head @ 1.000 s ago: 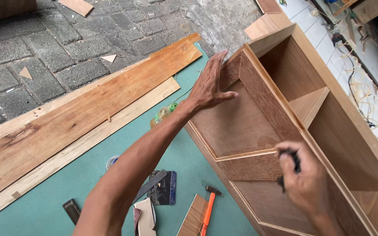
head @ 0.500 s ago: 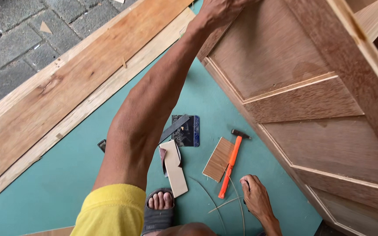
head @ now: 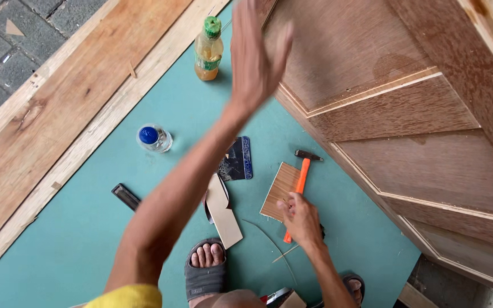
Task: The person is wiping the edges of a wooden cabinet with a cloth and then uses a sanding block to sand the panels and corners of the cabinet.
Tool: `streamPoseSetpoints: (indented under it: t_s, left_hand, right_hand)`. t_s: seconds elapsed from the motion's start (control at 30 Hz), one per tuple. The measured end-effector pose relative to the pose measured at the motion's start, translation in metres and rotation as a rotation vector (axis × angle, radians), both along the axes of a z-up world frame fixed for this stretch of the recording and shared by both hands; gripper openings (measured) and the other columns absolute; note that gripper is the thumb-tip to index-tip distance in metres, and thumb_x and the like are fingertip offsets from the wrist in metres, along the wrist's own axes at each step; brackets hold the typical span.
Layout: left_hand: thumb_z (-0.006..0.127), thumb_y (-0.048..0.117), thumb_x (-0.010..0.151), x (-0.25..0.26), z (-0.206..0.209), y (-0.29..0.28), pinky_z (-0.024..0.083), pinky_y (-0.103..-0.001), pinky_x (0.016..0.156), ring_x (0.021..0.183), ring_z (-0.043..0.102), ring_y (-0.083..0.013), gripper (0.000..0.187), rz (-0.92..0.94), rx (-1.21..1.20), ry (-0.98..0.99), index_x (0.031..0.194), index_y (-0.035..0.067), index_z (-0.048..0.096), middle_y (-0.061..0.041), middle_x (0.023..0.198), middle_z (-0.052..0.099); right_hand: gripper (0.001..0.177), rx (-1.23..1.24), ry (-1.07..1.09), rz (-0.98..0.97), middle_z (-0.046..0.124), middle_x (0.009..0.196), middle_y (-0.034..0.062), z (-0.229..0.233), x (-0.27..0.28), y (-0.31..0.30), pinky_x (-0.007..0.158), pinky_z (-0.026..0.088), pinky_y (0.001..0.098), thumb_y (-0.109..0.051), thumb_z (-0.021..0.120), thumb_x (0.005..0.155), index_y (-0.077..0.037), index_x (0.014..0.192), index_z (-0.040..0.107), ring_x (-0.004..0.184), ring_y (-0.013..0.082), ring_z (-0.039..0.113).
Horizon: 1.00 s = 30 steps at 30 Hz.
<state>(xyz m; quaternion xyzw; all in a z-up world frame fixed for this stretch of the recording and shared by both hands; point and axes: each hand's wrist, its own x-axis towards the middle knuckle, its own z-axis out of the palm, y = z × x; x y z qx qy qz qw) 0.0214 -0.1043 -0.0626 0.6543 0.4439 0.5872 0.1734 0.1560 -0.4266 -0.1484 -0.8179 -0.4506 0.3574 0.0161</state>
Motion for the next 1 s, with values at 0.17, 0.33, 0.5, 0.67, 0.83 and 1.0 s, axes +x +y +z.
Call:
streamPoseSetpoints:
  t_s: [0.17,0.33,0.5,0.67,0.83,1.0]
  left_hand:
    - [0.062,0.007,0.094,0.019,-0.118,-0.194,0.047,-0.062,0.109,0.126,0.055,-0.0509,0.054,-0.629,-0.737,-0.015,0.144,-0.002,0.044,-0.028,0.134,0.050]
    - [0.052,0.016,0.081,0.045,-0.169,-0.235,0.032,-0.060,0.114,0.146,0.026,-0.0452,0.077,-0.617,-0.687,0.089,0.150,-0.005,0.024,-0.031,0.148,0.032]
    - [0.054,0.016,0.084,0.009,-0.136,-0.216,0.048,-0.055,0.068,0.080,0.066,-0.0462,0.012,-0.664,-1.129,0.259,0.089,0.005,0.054,-0.022,0.088,0.072]
    - [0.063,0.026,0.096,-0.031,-0.079,-0.215,0.037,-0.036,0.062,0.066,0.046,-0.0184,0.022,-0.596,-0.954,-0.058,0.082,0.012,0.053,-0.001,0.073,0.054]
    - [0.068,0.019,0.101,-0.042,0.025,-0.171,0.046,-0.027,0.056,0.063,0.055,-0.0117,0.024,-0.779,-0.792,-0.715,0.082,0.012,0.054,-0.002,0.073,0.059]
    - [0.061,0.049,0.096,-0.048,0.101,-0.077,0.061,-0.042,0.081,0.112,0.066,-0.0300,0.067,-0.453,-0.163,-0.330,0.146,0.008,0.043,-0.019,0.142,0.058]
  right_hand:
    - [0.066,0.259,-0.170,0.034,0.055,0.136,0.0309,-0.015,-0.045,-0.009,0.102,0.048,0.0611,-0.031,0.077,0.086,0.003,0.137,0.055,0.121,0.0504,0.060]
    - [0.067,0.581,-0.183,0.146,0.062,0.136,0.0205,-0.035,-0.053,-0.035,0.109,0.041,0.0511,-0.016,0.076,0.078,-0.002,0.140,0.055,0.130,0.0390,0.052]
    - [0.074,0.540,0.255,-0.360,0.044,0.150,0.0074,-0.016,-0.047,-0.035,0.090,0.061,0.0369,-0.052,0.074,0.080,-0.006,0.136,0.058,0.112,0.0235,0.069]
    - [0.105,0.412,0.111,-0.430,0.044,0.157,0.0070,0.050,-0.056,-0.003,0.094,0.056,0.0433,-0.054,0.079,0.071,-0.021,0.158,0.030,0.128,0.0299,0.058]
    - [0.113,0.613,-0.319,0.014,0.065,0.138,0.0146,0.153,-0.025,0.058,0.088,0.057,0.0475,-0.050,0.091,0.068,-0.020,0.158,0.029,0.112,0.0358,0.069]
    - [0.098,1.054,-1.047,0.547,0.068,0.101,0.0111,0.290,0.041,0.141,0.049,0.050,0.0310,-0.062,0.073,0.090,-0.015,0.164,0.030,0.069,0.0211,0.061]
